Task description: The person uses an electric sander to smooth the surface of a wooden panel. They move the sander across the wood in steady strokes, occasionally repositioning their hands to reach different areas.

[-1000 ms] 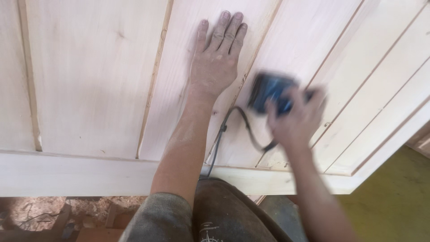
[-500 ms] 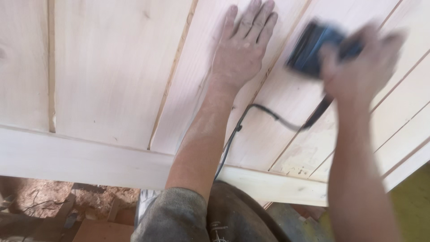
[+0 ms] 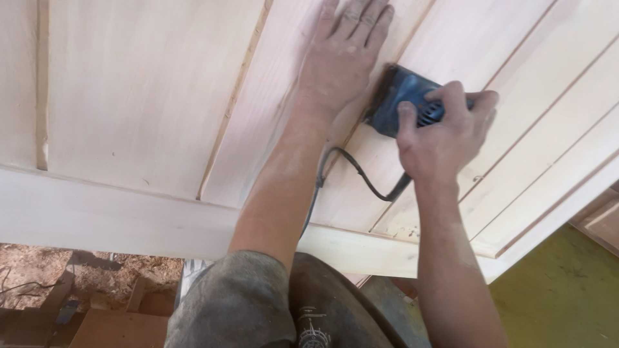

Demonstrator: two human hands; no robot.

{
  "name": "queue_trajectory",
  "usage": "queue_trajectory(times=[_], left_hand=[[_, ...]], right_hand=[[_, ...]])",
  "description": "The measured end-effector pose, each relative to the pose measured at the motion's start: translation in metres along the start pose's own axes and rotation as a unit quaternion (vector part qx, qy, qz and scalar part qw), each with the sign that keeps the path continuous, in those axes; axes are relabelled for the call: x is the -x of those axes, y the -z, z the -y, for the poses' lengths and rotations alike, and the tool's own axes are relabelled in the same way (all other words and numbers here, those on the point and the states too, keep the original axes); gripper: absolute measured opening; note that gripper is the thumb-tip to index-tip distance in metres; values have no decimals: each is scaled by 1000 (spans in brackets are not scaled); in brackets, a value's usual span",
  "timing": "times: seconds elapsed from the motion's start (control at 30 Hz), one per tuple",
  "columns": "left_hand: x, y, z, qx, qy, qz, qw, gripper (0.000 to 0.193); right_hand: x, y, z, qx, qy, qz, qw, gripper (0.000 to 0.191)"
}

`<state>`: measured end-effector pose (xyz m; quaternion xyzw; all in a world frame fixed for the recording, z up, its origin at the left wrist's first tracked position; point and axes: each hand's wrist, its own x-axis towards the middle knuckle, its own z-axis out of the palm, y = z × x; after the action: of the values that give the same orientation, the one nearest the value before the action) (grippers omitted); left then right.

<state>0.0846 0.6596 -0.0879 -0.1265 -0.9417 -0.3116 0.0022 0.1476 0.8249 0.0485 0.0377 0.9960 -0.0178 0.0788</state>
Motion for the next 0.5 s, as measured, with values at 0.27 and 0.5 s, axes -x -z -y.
queue_trajectory(times=[0.27,0.5], left_hand=[[-3,4,-1,-9,-11,-44,999,48],[3,-2,-3,-12,2,-67,998,44]], right_hand=[[106,-2,12,-21,-44,38,998,36],[-60,-13,-71,-29,-66,-5,997,29]])
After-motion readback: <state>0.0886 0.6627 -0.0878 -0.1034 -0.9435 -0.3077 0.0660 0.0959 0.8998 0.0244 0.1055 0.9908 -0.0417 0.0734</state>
